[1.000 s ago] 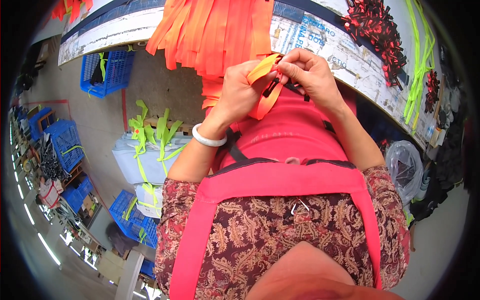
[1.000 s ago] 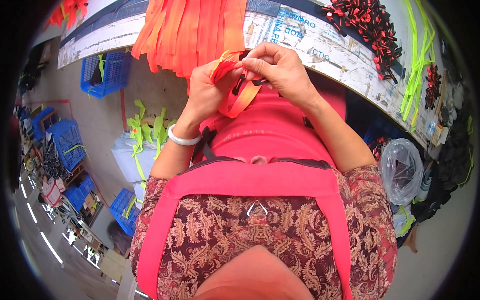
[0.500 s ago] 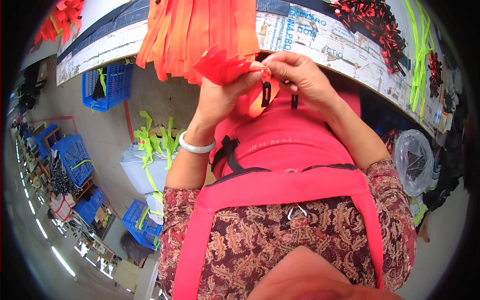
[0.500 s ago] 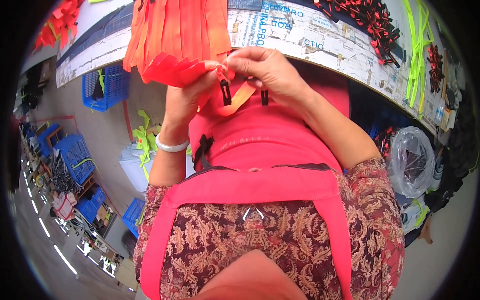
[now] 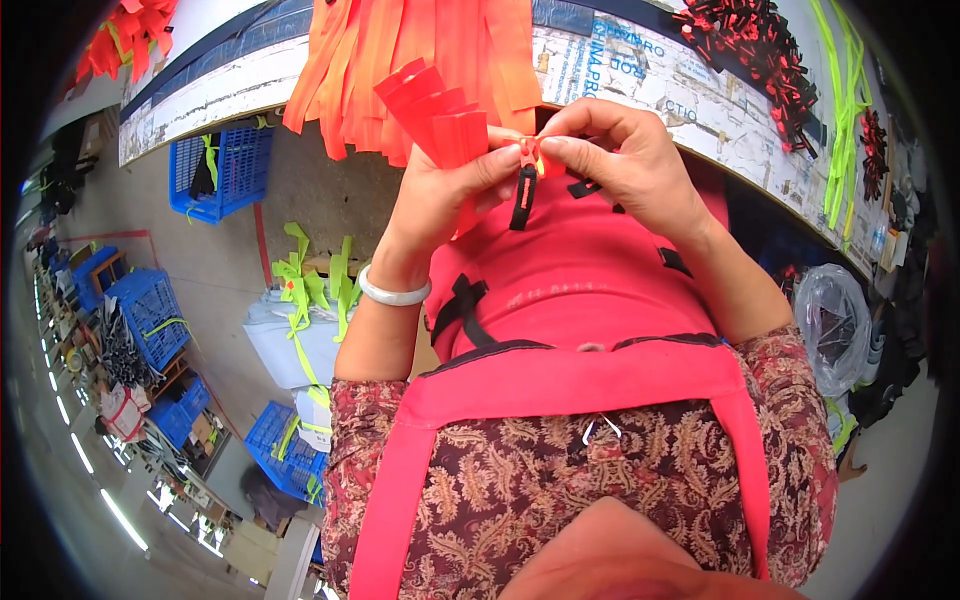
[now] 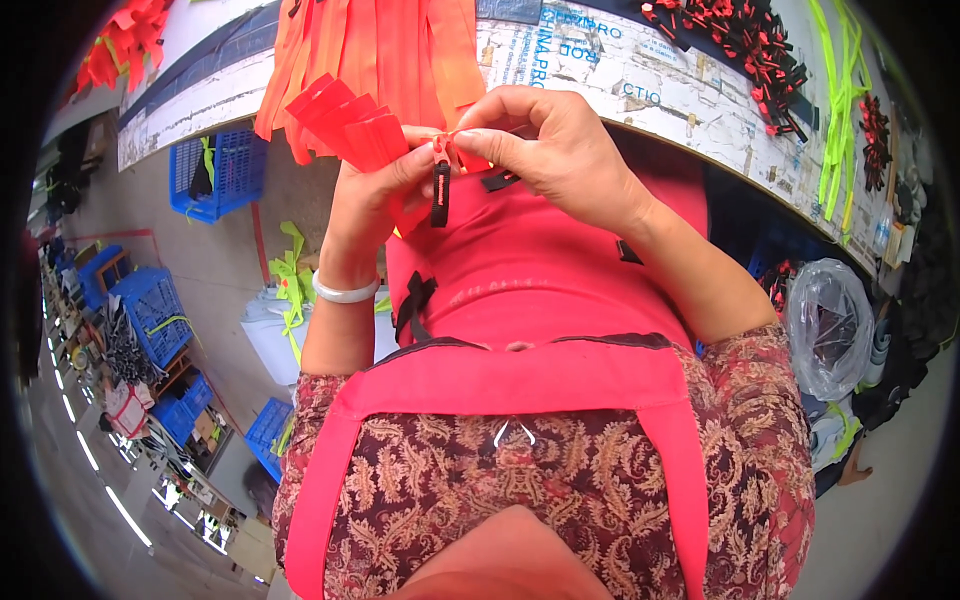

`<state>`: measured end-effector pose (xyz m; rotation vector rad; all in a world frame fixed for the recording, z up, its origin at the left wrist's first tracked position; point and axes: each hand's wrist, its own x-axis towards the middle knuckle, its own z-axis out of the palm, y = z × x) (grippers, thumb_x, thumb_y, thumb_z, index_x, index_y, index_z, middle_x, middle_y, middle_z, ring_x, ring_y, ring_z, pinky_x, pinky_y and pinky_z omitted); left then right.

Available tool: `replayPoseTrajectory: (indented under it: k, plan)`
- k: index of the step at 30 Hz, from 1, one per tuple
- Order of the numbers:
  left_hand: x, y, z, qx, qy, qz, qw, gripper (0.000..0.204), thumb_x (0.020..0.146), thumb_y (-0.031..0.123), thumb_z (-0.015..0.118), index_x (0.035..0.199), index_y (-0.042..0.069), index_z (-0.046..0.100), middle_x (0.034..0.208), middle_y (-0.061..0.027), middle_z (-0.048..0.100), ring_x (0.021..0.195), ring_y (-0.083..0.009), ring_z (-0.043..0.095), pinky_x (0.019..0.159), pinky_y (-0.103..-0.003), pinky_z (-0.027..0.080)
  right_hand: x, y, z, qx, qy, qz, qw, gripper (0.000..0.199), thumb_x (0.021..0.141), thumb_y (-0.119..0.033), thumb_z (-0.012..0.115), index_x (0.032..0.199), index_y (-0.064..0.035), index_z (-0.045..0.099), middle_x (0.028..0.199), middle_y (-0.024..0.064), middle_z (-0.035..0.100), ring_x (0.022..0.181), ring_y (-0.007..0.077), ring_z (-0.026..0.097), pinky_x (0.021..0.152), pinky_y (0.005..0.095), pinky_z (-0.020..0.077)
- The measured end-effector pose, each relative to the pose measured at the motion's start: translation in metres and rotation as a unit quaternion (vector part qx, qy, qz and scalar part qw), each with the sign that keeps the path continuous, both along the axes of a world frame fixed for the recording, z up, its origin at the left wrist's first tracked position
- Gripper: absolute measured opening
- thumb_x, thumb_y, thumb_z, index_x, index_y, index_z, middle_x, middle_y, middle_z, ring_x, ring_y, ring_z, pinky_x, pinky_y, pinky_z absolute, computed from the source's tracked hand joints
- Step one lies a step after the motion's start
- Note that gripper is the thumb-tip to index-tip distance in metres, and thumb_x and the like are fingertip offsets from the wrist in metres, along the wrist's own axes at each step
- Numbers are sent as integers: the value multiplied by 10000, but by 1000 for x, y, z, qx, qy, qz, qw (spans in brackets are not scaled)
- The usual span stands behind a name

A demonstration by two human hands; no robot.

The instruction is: Attaching small black plastic clips to the ends of orange fabric strips at a workbench.

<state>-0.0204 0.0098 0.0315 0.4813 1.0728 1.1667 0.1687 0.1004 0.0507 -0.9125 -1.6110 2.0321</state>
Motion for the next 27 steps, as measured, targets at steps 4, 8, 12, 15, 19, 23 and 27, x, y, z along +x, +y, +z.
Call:
replayPoseTrajectory:
  k: [4, 8, 12, 15, 19, 23, 27]
  plan:
    - [-4, 1, -3, 17, -1, 3, 1000, 167, 868, 118, 682, 982, -3, 673, 774, -55, 664, 566, -87, 569, 418, -185, 360, -2, 2, 7, -34, -21, 18, 999, 160, 896, -136, 662, 966, 9, 659, 825, 9, 653, 743, 35, 582, 647, 174, 469]
    - [-4, -1, -4, 15, -5, 12, 1000, 165, 864, 114, 687, 979, -4, 672, 757, -50, 657, 557, -84, 562, 423, -185, 365, -3, 1, 12, -39, -51, 29, 998, 152, 896, -132, 662, 949, 10, 655, 814, 5, 648, 718, 32, 572, 634, 172, 464]
    - [-4, -3, -7, -2, 15, 8, 1000, 151, 851, 99, 699, 962, -1, 675, 727, -36, 640, 548, -81, 554, 426, -192, 361, -3, 2, 17, -49, -65, 46, 996, 152, 889, -138, 665, 936, 7, 658, 791, 2, 641, 721, 28, 572, 605, 161, 442]
    - [-8, -2, -6, 3, 10, -35, 999, 131, 843, 91, 706, 935, 2, 680, 704, -25, 626, 540, -79, 549, 429, -197, 356, -2, 7, 17, -68, -103, 76, 989, 158, 881, -153, 663, 920, -1, 663, 769, 0, 634, 690, 23, 558, 561, 157, 411]
    - [-11, 0, -1, -7, -2, -70, 998, 119, 844, 92, 705, 919, 2, 684, 687, -22, 618, 531, -76, 541, 430, -199, 352, 1, 15, 3, -102, -86, 127, 983, 166, 874, -173, 665, 914, -12, 671, 760, -3, 630, 614, 9, 500, 511, 158, 364]
    - [-9, 1, -7, 1, 19, -50, 999, 112, 851, 100, 701, 920, 13, 687, 674, -10, 612, 523, -67, 532, 432, -200, 356, -2, 7, -14, -64, -52, 55, 995, 169, 874, -187, 675, 927, -26, 675, 757, -12, 629, 585, 0, 476, 497, 156, 348]
    - [0, 1, -21, 36, 104, 21, 994, 89, 856, 77, 693, 924, 21, 683, 670, 7, 605, 538, -52, 520, 444, -200, 364, -10, -17, -11, -31, -53, -96, 993, 157, 886, -173, 673, 940, -25, 669, 758, -16, 642, 597, -1, 499, 501, 159, 377]
